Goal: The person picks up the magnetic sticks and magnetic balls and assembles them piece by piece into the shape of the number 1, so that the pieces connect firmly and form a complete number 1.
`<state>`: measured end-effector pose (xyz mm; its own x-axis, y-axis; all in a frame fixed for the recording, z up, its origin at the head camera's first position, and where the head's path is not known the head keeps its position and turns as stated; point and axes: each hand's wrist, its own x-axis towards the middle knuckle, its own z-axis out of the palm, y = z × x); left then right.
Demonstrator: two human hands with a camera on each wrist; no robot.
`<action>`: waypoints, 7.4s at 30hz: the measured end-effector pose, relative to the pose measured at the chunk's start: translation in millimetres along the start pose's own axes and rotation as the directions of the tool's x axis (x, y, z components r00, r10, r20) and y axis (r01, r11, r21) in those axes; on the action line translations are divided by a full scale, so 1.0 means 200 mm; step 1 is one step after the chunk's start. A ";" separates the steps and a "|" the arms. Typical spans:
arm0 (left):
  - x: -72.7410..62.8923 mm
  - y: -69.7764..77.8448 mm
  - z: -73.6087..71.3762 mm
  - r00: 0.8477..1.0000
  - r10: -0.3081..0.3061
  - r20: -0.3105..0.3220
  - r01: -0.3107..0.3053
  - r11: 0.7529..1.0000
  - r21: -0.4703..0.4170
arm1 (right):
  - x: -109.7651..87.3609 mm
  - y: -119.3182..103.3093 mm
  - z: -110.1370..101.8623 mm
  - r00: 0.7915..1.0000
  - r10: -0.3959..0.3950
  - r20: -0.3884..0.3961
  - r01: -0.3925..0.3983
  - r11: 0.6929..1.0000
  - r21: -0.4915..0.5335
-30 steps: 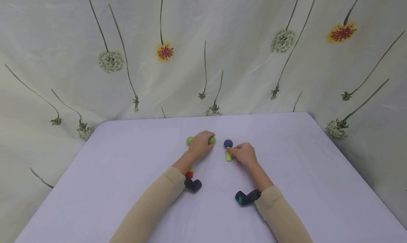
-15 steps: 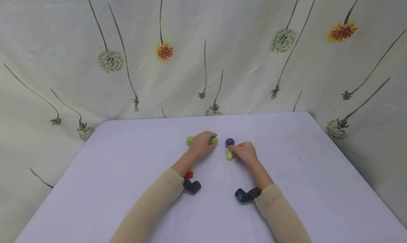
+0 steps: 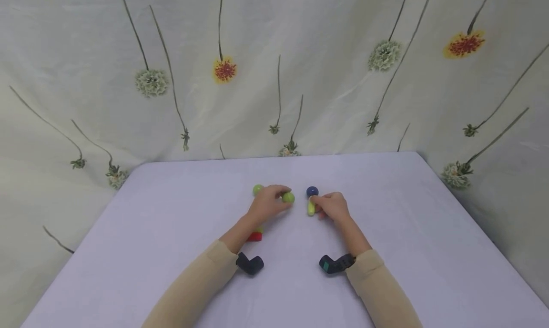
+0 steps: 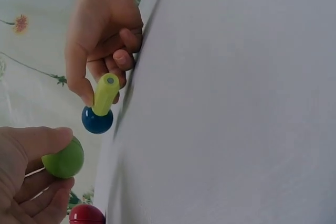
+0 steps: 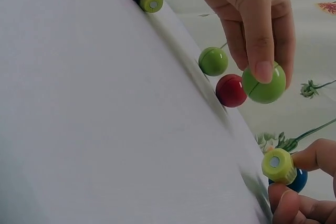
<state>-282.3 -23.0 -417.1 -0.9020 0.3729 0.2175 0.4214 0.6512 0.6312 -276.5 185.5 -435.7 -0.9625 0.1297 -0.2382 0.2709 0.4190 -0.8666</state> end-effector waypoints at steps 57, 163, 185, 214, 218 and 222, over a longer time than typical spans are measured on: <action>-0.19 0.15 0.21 0.952 -0.305 -0.032 0.269 0.880 -0.392 | 0.00 -0.05 0.07 1.000 -0.006 0.024 0.002 0.987 0.158; -0.18 0.15 0.23 0.943 -0.325 -0.071 0.276 0.884 -0.376 | -0.01 -0.01 0.08 1.000 -0.019 -0.021 0.023 0.973 0.231; -0.17 0.17 0.25 0.932 -0.353 -0.081 0.296 0.871 -0.393 | 0.00 -0.01 0.08 1.000 -0.020 -0.020 0.024 0.975 0.223; -0.18 0.17 0.24 0.926 -0.369 -0.081 0.314 0.870 -0.381 | -0.15 0.06 0.03 0.985 -0.174 -0.001 0.174 0.985 0.022; -0.19 0.17 0.22 0.927 -0.366 -0.078 0.314 0.874 -0.370 | -0.19 0.07 0.05 0.978 -0.209 -0.014 0.209 0.978 0.013; -0.19 0.16 0.16 0.924 -0.371 -0.088 0.314 0.871 -0.377 | -0.23 0.07 0.05 0.974 -0.226 -0.032 0.226 0.974 -0.010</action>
<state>-232.4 4.9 -428.0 -0.9985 0.0444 0.0324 0.0485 0.4358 0.8987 -229.4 175.9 -441.9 -0.9979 0.0606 -0.0221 0.0469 0.4464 -0.8936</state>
